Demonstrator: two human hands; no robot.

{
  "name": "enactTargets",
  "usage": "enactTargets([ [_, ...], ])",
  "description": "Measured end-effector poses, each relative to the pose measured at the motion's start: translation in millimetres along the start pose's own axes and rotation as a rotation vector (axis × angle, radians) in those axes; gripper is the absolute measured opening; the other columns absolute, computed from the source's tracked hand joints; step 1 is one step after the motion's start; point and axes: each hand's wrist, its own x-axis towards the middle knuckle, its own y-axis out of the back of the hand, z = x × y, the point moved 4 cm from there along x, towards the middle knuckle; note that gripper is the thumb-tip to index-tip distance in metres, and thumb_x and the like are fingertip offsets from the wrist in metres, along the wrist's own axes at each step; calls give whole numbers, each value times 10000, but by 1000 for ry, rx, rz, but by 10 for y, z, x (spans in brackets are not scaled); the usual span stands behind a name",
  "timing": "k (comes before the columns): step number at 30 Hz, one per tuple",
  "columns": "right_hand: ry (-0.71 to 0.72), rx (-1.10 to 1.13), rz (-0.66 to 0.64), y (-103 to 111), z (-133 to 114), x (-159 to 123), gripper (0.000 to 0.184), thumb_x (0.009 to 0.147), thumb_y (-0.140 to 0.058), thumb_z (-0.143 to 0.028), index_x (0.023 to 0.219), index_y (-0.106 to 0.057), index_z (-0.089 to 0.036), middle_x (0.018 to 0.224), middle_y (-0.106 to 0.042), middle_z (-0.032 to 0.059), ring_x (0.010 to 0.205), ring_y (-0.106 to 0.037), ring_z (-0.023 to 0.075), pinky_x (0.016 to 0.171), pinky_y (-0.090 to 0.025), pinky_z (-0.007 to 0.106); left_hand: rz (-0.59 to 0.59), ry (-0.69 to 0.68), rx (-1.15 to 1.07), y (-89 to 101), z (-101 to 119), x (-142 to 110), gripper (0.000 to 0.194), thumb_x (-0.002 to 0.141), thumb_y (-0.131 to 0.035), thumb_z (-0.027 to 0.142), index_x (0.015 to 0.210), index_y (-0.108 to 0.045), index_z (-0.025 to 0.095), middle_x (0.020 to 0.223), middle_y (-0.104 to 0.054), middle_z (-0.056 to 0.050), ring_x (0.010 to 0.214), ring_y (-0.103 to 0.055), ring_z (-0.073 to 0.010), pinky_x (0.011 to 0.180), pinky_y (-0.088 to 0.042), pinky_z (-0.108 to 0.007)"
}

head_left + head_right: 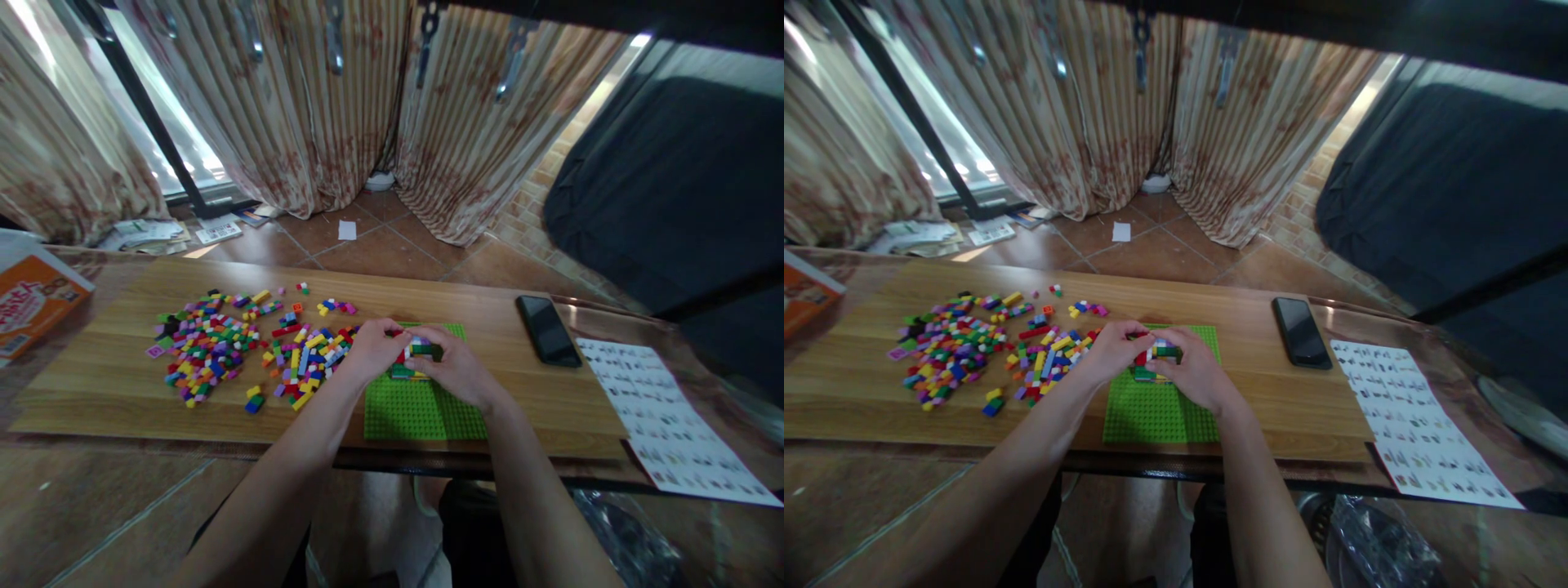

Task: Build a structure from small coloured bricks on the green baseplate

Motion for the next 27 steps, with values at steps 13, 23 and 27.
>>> enactTargets([
  [13,11,7,-9,-5,-13,3,379,778,-743,-292,1151,-685,-260,1110,-700,48,1057,-636,227,976,-472,442,8,-13,44,16,27,-14,174,748,-598,254,738,-718,128,618,-626,2,604,-532,-132,594,-402,-246],
  [23,-18,3,-21,-12,-18,-30,393,801,-716,-322,1187,-668,-265,1158,-679,54,1074,-625,230,978,-473,445,8,-24,48,14,-11,-53,199,780,-596,299,769,-716,140,651,-651,-11,637,-565,-151,603,-414,-248],
  [27,-20,-5,-15,-30,-1,-42,409,797,-708,-295,1202,-660,-262,1139,-679,52,1063,-628,230,965,-479,445,39,-26,157,-3,50,-72,198,812,-572,264,805,-721,133,725,-694,-47,702,-610,-174,654,-439,-268],
])
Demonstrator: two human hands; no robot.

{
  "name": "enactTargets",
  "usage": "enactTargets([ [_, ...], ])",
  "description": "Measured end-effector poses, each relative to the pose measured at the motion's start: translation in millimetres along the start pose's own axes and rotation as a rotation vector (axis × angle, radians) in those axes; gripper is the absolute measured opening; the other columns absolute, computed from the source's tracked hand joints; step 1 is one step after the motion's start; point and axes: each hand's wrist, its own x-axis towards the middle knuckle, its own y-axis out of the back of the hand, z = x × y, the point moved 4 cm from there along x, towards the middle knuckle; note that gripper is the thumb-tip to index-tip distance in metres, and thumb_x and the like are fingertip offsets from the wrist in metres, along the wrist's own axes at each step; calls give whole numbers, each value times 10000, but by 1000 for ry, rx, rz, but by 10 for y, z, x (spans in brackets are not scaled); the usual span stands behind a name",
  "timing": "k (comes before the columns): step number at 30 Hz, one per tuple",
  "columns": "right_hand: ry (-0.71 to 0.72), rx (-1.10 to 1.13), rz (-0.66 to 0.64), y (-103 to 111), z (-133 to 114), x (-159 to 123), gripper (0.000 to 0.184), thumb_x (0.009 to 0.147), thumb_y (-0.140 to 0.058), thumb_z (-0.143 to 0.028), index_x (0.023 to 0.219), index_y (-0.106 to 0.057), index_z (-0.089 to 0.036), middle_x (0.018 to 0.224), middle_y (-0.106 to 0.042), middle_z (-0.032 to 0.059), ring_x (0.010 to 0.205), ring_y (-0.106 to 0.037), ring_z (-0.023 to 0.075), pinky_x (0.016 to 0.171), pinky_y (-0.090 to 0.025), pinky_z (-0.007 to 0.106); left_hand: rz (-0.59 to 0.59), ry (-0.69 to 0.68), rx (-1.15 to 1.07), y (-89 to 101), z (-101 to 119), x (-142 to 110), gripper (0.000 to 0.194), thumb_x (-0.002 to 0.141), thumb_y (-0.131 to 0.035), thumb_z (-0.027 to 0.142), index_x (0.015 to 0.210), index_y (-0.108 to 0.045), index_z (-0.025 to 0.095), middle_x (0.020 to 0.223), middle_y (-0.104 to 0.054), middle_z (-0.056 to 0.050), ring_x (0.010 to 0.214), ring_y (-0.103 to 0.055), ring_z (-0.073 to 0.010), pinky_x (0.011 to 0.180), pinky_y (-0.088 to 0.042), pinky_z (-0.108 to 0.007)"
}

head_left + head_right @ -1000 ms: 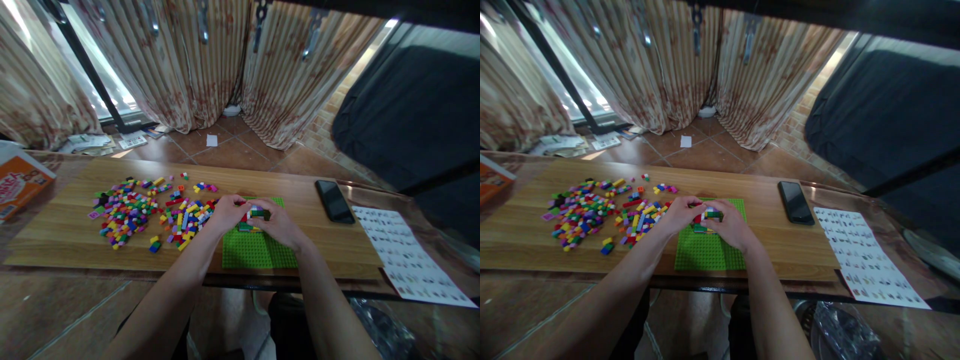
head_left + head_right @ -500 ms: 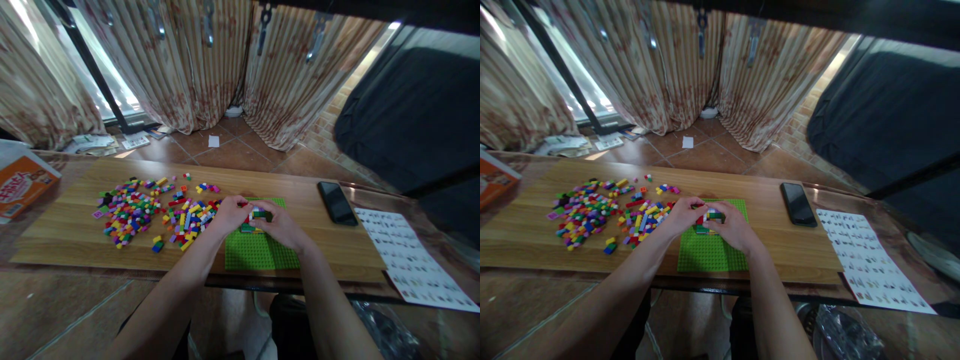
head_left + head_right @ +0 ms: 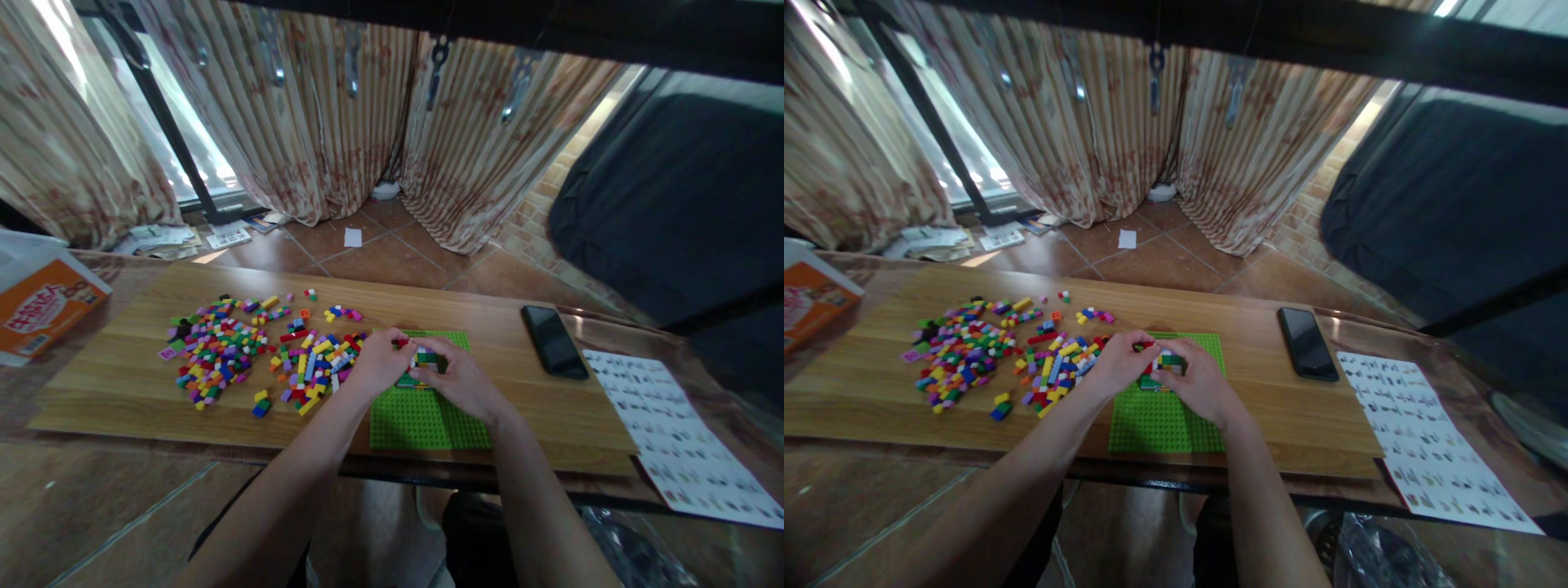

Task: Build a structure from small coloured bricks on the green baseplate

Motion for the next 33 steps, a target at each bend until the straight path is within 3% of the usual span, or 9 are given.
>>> enactTargets([
  [5,13,-15,6,-10,10,3,422,782,-714,-290,1198,-659,-251,1128,-685,53,1074,-630,234,974,-477,443,33,-21,112,-15,37,-37,219,852,-549,270,904,-715,137,791,-711,-61,715,-622,-182,679,-454,-280],
  [12,14,-11,-10,13,43,-14,489,767,-747,-369,1233,-638,-271,1168,-684,52,1083,-636,248,962,-491,452,-36,-148,10,81,23,-94,276,927,-454,305,909,-681,149,817,-695,-51,725,-608,-163,702,-446,-268],
  [15,5,-16,-12,15,60,-26,518,762,-754,-397,1247,-630,-263,1184,-678,62,1074,-646,256,950,-502,455,40,-146,-40,295,-70,-44,280,920,-439,306,849,-667,160,750,-664,-27,660,-579,-145,658,-435,-253],
  [19,-20,-27,5,8,86,-39,520,767,-747,-406,1253,-624,-269,1181,-677,65,1050,-656,262,934,-511,465,240,-37,-73,737,-285,46,253,848,-479,288,841,-694,155,644,-615,-2,557,-511,-126,585,-398,-244],
  [22,-16,-46,-3,-1,86,-44,591,726,-780,-400,1276,-605,-272,1208,-664,70,1082,-642,278,955,-498,490,325,49,-99,1040,-431,30,225,770,-547,284,849,-706,147,559,-564,22,510,-461,-118,532,-351,-235],
  [24,0,-72,-22,-12,76,-45,679,680,-814,-379,1308,-580,-273,1251,-645,76,1132,-616,290,992,-470,511,279,66,-100,1167,-486,-17,199,733,-589,299,797,-701,147,555,-557,23,515,-460,-115,512,-331,-228],
  [28,9,-137,-25,-40,71,-34,765,637,-829,-292,1345,-542,-275,1290,-619,82,1163,-595,293,1022,-441,524,31,-8,32,1255,-513,-110,187,680,-639,311,569,-622,161,516,-506,30,513,-420,-99,499,-298,-219],
  [30,-3,-168,-26,-53,94,-26,774,636,-818,-259,1354,-529,-275,1287,-617,83,1161,-594,290,1025,-439,519,-43,-12,112,1277,-538,-126,182,669,-635,309,569,-627,157,537,-524,23,534,-439,-104,511,-307,-219],
  [33,-3,-225,-20,-39,148,-23,779,649,-794,-234,1371,-504,-268,1293,-606,89,1183,-578,297,1041,-426,523,-60,2,190,1312,-577,-112,170,674,-607,301,650,-662,142,604,-579,5,592,-499,-125,545,-338,-224],
])
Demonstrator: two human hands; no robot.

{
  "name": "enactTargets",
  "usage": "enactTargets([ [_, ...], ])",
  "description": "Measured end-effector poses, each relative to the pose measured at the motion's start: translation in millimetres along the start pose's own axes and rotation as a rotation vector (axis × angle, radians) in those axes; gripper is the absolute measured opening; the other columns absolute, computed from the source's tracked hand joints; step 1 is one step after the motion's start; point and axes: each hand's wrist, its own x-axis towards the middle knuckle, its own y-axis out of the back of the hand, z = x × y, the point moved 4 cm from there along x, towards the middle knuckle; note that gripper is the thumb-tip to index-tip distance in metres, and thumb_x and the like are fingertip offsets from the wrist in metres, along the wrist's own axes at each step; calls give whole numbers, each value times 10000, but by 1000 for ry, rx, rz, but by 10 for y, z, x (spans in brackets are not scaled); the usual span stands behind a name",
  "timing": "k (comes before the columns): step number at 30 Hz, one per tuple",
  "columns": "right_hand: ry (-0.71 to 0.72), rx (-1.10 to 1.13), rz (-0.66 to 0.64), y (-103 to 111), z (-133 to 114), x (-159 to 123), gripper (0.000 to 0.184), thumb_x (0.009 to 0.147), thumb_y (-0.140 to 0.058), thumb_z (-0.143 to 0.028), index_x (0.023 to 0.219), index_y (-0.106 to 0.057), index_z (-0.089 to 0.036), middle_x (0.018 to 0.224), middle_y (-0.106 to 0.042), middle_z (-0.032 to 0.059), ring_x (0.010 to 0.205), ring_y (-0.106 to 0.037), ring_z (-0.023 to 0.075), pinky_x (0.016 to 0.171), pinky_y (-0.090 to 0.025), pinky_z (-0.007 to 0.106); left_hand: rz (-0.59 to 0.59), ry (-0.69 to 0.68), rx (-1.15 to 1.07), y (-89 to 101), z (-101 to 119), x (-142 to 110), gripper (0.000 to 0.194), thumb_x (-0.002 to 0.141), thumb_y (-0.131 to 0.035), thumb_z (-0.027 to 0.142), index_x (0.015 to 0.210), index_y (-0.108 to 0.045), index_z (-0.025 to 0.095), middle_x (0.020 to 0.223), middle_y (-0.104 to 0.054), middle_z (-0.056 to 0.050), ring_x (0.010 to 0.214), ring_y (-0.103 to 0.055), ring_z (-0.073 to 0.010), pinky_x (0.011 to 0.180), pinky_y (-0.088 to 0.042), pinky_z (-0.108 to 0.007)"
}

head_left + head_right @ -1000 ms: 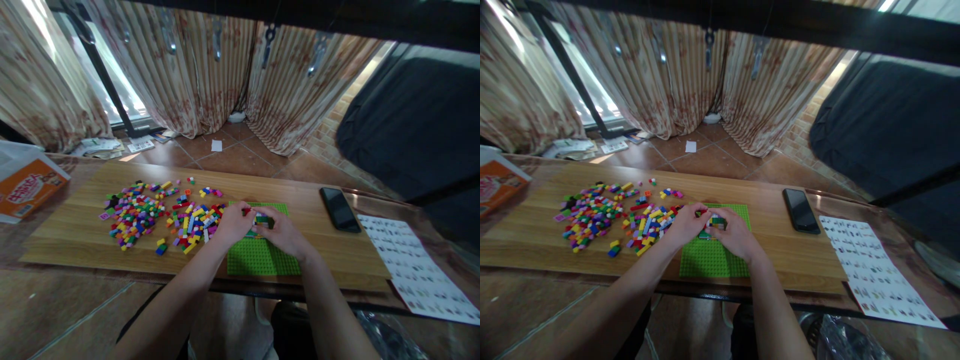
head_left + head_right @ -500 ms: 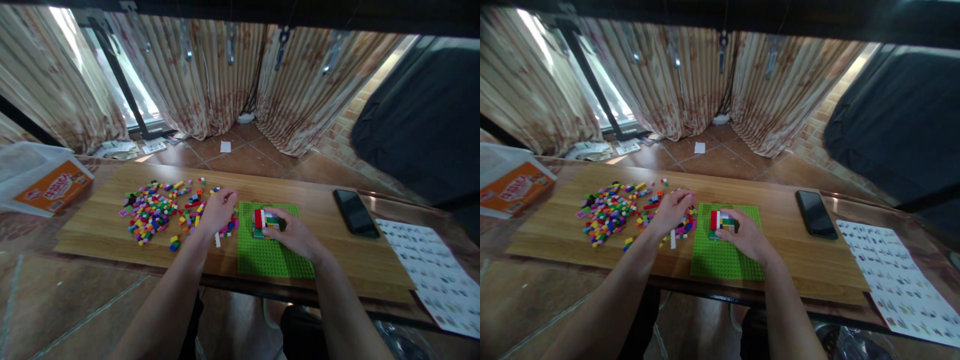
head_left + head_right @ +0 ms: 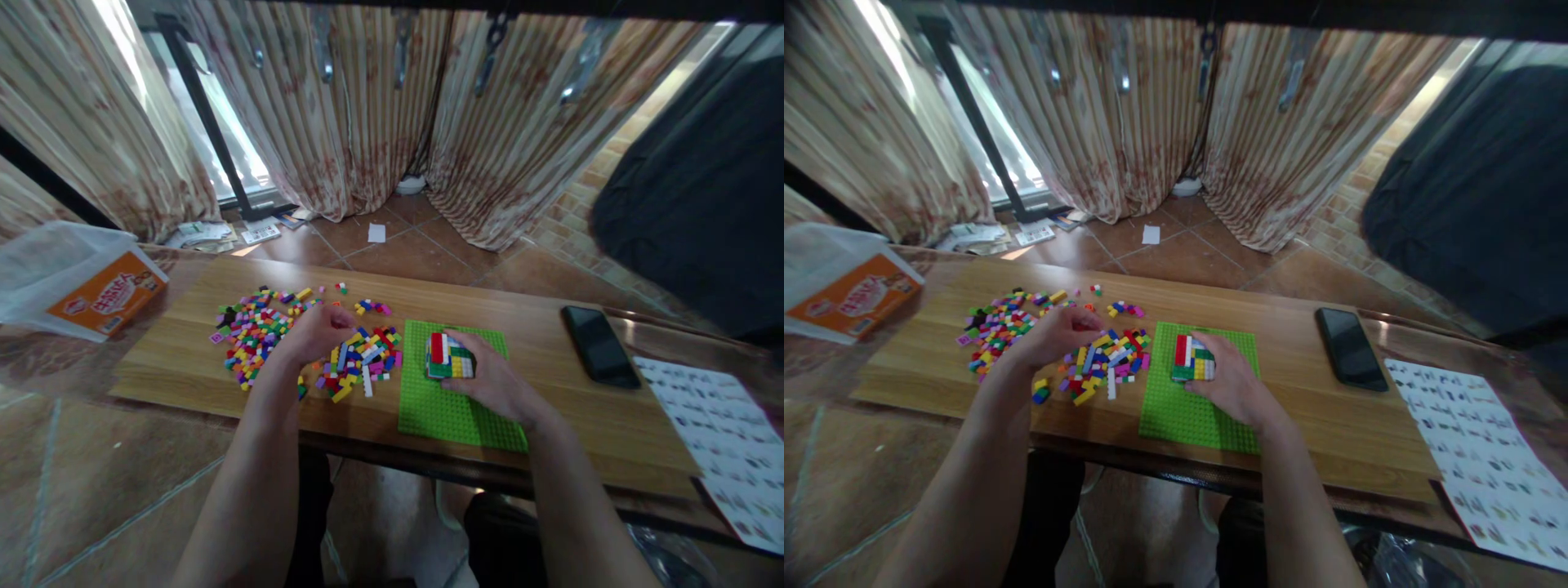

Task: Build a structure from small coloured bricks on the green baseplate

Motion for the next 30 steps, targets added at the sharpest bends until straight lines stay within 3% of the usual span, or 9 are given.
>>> enactTargets([
  [4,55,-125,89,96,-43,-39,771,665,-780,-253,1381,-497,-277,1364,-545,102,1256,-518,335,1053,-409,558,9,-10,64,11,4,7,209,712,-521,263,539,-561,152,522,-466,26,537,-418,-106,515,-279,-229],
  [6,108,-157,157,126,-220,-76,705,704,-772,-295,1362,-520,-275,1397,-514,109,1268,-505,330,1048,-417,544,46,-2,77,21,22,-1,242,727,-489,252,503,-502,161,493,-405,32,520,-378,-102,502,-247,-236],
  [8,187,-164,268,99,-509,-126,498,782,-728,-328,1259,-601,-256,1318,-577,106,1190,-556,300,1014,-442,510,91,18,70,32,39,-9,239,732,-476,247,508,-480,165,492,-388,33,521,-371,-104,502,-242,-239],
  [10,298,-127,386,-15,-839,-187,242,868,-655,-302,1101,-672,-241,1097,-680,76,1031,-617,244,928,-481,429,121,27,70,37,55,-13,228,733,-469,243,519,-475,165,495,-384,34,522,-370,-103,505,-245,-240],
  [13,351,-115,239,-399,-1171,-205,122,922,-588,-238,980,-695,-231,894,-708,34,844,-633,186,799,-478,333,139,14,103,35,71,-12,226,736,-465,241,526,-483,161,499,-396,32,528,-376,-103,513,-245,-242],
  [16,234,-188,77,-741,-1199,-165,105,885,-640,-247,962,-697,-204,883,-697,46,830,-630,199,740,-464,315,110,2,121,18,69,-7,238,746,-461,244,525,-484,159,499,-399,30,528,-369,-102,510,-232,-242],
  [18,189,-230,44,-865,-1154,-136,128,867,-661,-265,968,-695,-193,883,-688,51,838,-625,213,731,-458,320,96,-6,124,8,63,-1,244,747,-464,245,518,-473,161,495,-393,30,523,-359,-100,505,-225,-241],
  [25,185,-327,124,-1012,-1135,-94,162,888,-586,-208,1003,-696,-176,891,-682,68,821,-612,229,707,-456,337,132,-65,151,5,58,11,250,741,-475,236,501,-459,166,489,-399,27,525,-380,-104,505,-236,-234],
  [30,199,-235,213,-982,-1142,-85,215,899,-525,-154,1026,-696,-177,878,-685,69,814,-625,213,736,-487,323,105,-66,182,2,63,6,261,768,-475,233,523,-516,156,511,-472,19,534,-420,-110,530,-274,-242],
])
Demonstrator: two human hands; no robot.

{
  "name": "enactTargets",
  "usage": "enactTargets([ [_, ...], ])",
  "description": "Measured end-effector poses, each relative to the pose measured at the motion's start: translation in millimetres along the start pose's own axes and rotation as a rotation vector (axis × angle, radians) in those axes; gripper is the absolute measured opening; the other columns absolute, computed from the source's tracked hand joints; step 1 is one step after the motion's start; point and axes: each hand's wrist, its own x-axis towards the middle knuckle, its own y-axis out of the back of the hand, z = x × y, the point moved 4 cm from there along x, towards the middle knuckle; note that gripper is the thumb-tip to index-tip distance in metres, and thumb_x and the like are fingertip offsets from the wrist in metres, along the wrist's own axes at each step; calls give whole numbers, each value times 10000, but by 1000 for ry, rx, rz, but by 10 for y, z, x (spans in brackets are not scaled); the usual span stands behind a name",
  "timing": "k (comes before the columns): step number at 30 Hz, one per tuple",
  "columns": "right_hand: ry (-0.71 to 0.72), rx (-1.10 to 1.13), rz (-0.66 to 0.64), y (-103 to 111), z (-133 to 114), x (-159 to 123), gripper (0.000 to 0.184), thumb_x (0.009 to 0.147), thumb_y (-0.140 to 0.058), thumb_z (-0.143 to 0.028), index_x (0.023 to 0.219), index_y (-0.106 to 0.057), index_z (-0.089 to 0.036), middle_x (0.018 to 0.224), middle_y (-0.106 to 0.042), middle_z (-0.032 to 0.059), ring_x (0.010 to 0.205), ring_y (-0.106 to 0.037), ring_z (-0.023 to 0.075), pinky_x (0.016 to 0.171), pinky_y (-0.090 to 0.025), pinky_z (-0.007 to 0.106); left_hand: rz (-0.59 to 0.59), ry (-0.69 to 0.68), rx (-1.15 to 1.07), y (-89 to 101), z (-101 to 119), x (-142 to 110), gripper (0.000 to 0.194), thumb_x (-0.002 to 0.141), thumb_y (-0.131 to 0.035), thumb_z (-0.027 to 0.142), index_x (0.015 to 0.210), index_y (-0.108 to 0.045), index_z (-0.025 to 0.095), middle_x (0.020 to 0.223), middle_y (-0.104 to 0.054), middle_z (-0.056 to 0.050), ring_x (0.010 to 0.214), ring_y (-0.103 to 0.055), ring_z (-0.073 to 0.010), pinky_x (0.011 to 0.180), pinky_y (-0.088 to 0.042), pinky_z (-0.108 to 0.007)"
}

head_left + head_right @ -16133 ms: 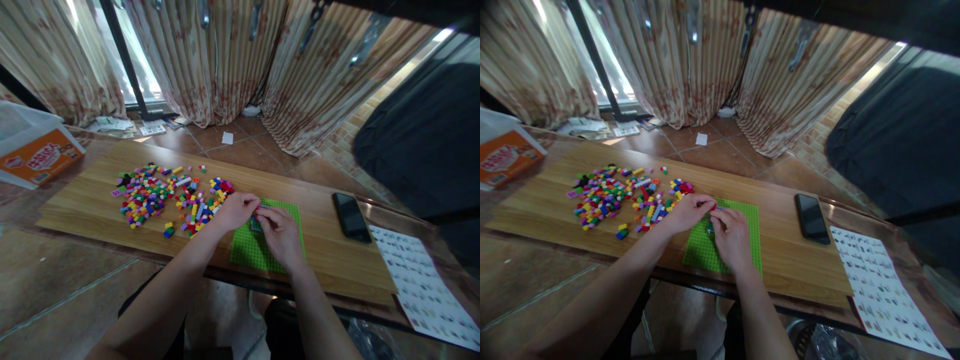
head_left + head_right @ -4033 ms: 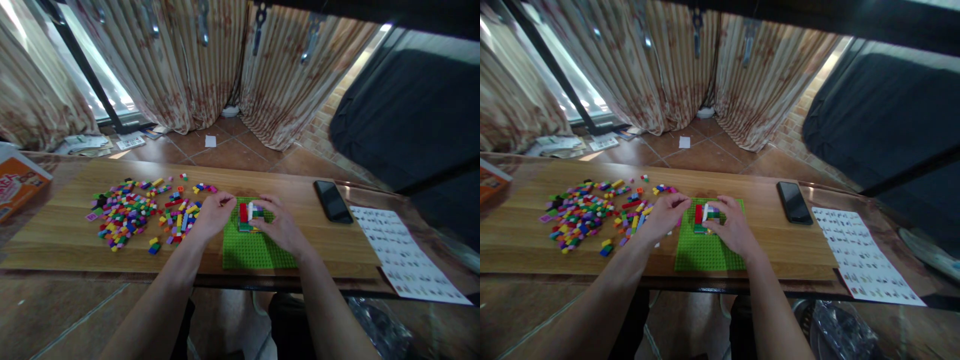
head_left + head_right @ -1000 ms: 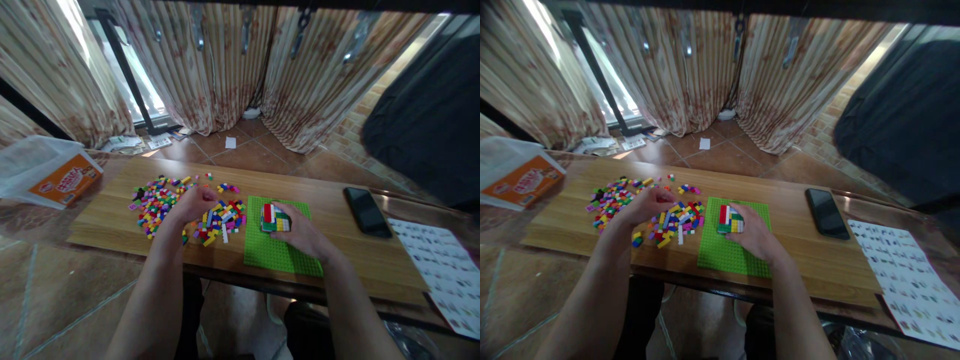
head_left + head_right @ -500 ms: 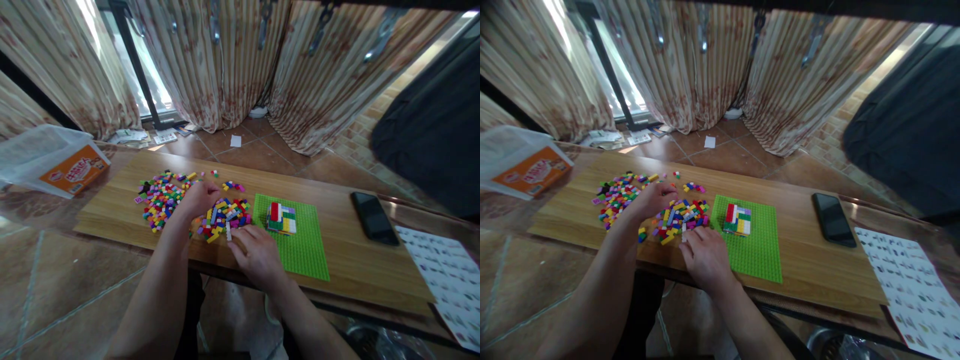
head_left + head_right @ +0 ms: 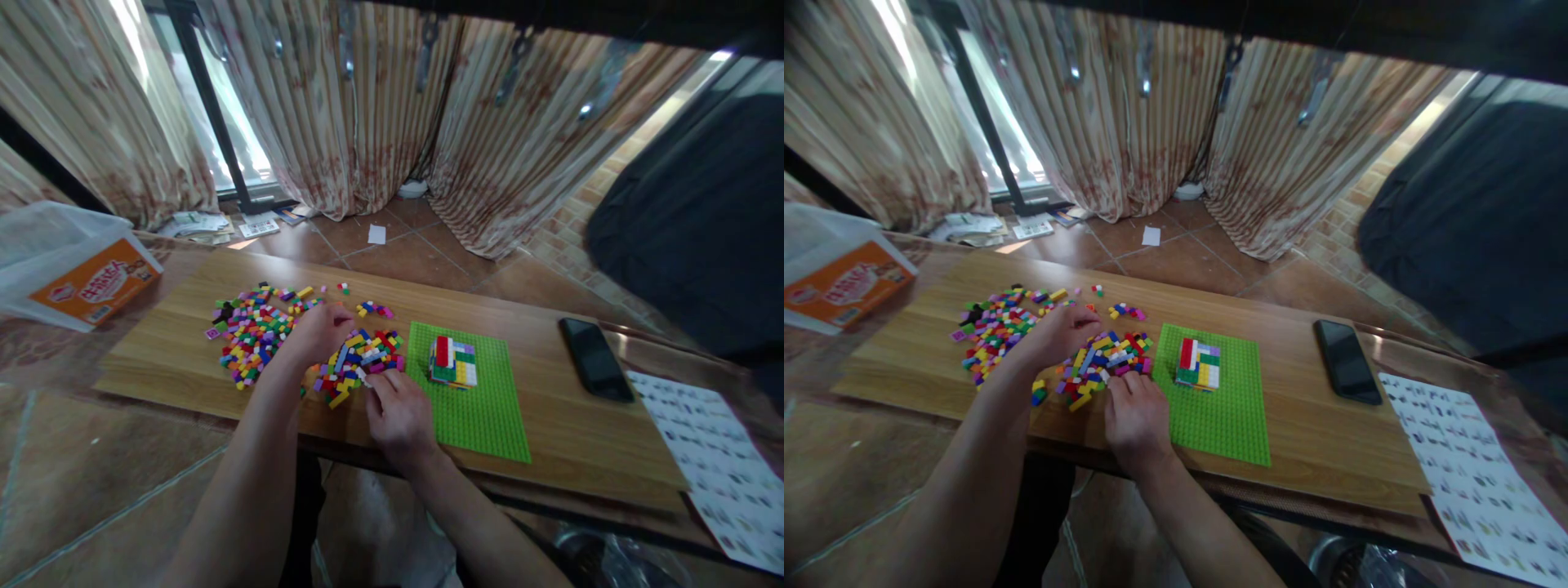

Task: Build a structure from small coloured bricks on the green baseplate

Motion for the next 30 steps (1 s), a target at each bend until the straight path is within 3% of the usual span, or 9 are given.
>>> enactTargets([
  [6,-72,217,232,371,150,68,220,904,-520,-170,1051,-683,-189,938,-693,65,864,-654,177,797,-520,291,29,-29,-13,-37,63,31,237,791,-493,224,603,-611,142,567,-567,0,574,-502,-131,552,-326,-243],
  [11,-383,246,417,802,640,25,193,862,-572,-245,988,-709,-197,870,-690,36,679,-616,145,641,-506,276,71,-73,-119,-235,280,62,223,842,-493,223,826,-701,145,736,-690,-30,675,-592,-151,638,-429,-250],
  [14,-525,246,406,914,915,-37,215,832,-586,-293,962,-718,-184,806,-689,31,641,-607,154,611,-491,284,73,-110,-218,-405,489,59,197,857,-507,205,900,-690,147,854,-718,-46,756,-630,-152,704,-468,-261],
  [17,-581,240,355,922,1034,-77,239,824,-578,-319,950,-725,-178,789,-696,39,621,-602,162,619,-484,301,54,-124,-276,-571,657,63,185,864,-513,188,940,-676,147,900,-717,-54,747,-634,-148,693,-490,-268],
  [23,-574,225,294,900,996,-76,266,841,-553,-357,948,-735,-194,841,-720,55,605,-596,166,610,-472,308,71,-159,-320,-767,845,85,267,855,-546,175,1095,-663,163,1052,-701,-79,817,-643,-163,757,-531,-304],
  [30,-545,256,253,858,997,-68,275,874,-528,-354,975,-728,-196,884,-743,57,675,-639,187,676,-494,328,12,-257,-304,-835,997,64,281,870,-493,118,1080,-676,156,1099,-692,-92,1059,-625,-203,986,-482,-362],
])
